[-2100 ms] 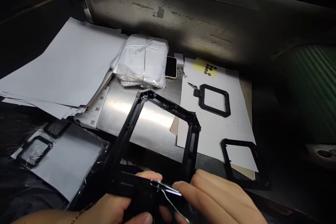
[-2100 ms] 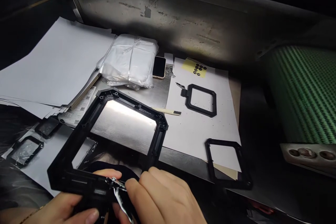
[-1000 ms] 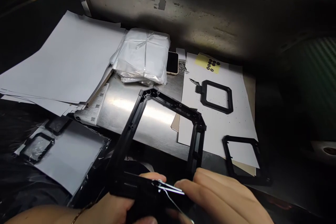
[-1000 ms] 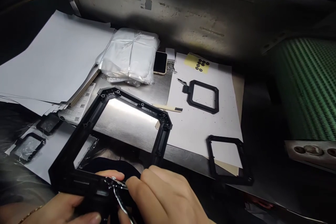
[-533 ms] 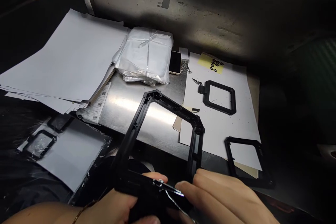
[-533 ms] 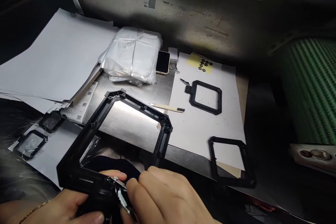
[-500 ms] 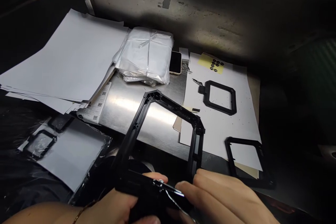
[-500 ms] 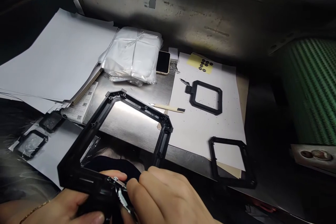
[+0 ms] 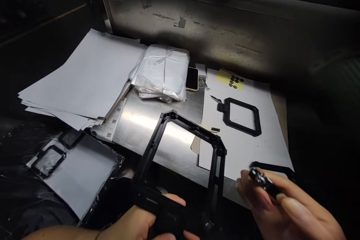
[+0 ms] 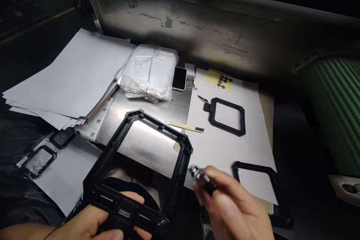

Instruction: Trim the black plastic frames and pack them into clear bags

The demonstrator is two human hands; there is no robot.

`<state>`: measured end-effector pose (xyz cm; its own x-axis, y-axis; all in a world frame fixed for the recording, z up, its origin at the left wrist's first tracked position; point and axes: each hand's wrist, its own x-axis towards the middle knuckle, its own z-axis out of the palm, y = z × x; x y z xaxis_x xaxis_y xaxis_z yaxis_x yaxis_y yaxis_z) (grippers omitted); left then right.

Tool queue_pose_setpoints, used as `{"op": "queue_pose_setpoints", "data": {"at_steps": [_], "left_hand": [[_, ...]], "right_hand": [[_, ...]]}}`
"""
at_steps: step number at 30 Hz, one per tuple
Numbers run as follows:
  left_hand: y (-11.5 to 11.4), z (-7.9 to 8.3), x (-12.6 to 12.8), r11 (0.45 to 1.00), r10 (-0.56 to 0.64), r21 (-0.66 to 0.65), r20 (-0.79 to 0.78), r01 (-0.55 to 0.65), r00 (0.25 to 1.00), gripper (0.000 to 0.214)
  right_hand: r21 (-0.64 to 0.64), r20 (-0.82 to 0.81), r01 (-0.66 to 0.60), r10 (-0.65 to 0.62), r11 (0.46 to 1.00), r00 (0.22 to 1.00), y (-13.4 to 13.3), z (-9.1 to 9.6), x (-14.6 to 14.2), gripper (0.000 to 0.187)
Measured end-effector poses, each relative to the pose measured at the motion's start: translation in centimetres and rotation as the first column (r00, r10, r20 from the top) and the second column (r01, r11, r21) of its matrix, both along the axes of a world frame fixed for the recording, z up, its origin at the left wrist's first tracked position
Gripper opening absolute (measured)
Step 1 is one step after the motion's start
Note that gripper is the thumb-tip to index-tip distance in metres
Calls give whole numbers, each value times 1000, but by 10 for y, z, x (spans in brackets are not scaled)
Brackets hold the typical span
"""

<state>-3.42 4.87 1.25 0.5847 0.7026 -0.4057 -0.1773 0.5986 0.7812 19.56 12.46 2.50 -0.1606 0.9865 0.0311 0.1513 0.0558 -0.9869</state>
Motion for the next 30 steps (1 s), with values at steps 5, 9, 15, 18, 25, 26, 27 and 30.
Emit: {"op": "queue_pose_setpoints", "data": {"at_steps": [5, 9, 15, 18, 25, 26, 27, 30], "left_hand": [[3, -5, 8, 1000, 8, 6, -12, -8, 1000, 39], [5, -23, 13, 996, -73, -43, 47, 75, 996, 54], [30, -40, -12, 978, -102, -173, 104, 119, 989, 50], [41, -33, -21, 955, -252, -78, 299, 287, 920, 49], [22, -10, -12, 962, -105, -206, 324, 178, 940, 32], [19, -6, -10, 967, -55, -221, 309, 128, 949, 33], [17, -2, -9, 973, -1, -223, 282, 66, 959, 33], [15, 5, -1, 963, 211, -203, 160, -177, 964, 34]], "right_hand": [[-230, -203, -73, 25, 971, 979, -2, -22, -13, 23], [-240, -241, -223, 165, 945, 956, 4, -24, -19, 25], [-217, 153, -738, 769, 639, 621, 41, 1, -5, 14], [-287, 259, -800, 847, 527, 465, 49, 9, -15, 15], [51, 149, -571, 559, 819, 816, 56, 22, -17, 19], [121, 113, -414, 402, 902, 909, 53, 25, -14, 20], [178, 108, -250, 234, 952, 966, 48, 29, -12, 19], [297, 249, -87, 11, 951, 968, 26, 35, -16, 20]]}}
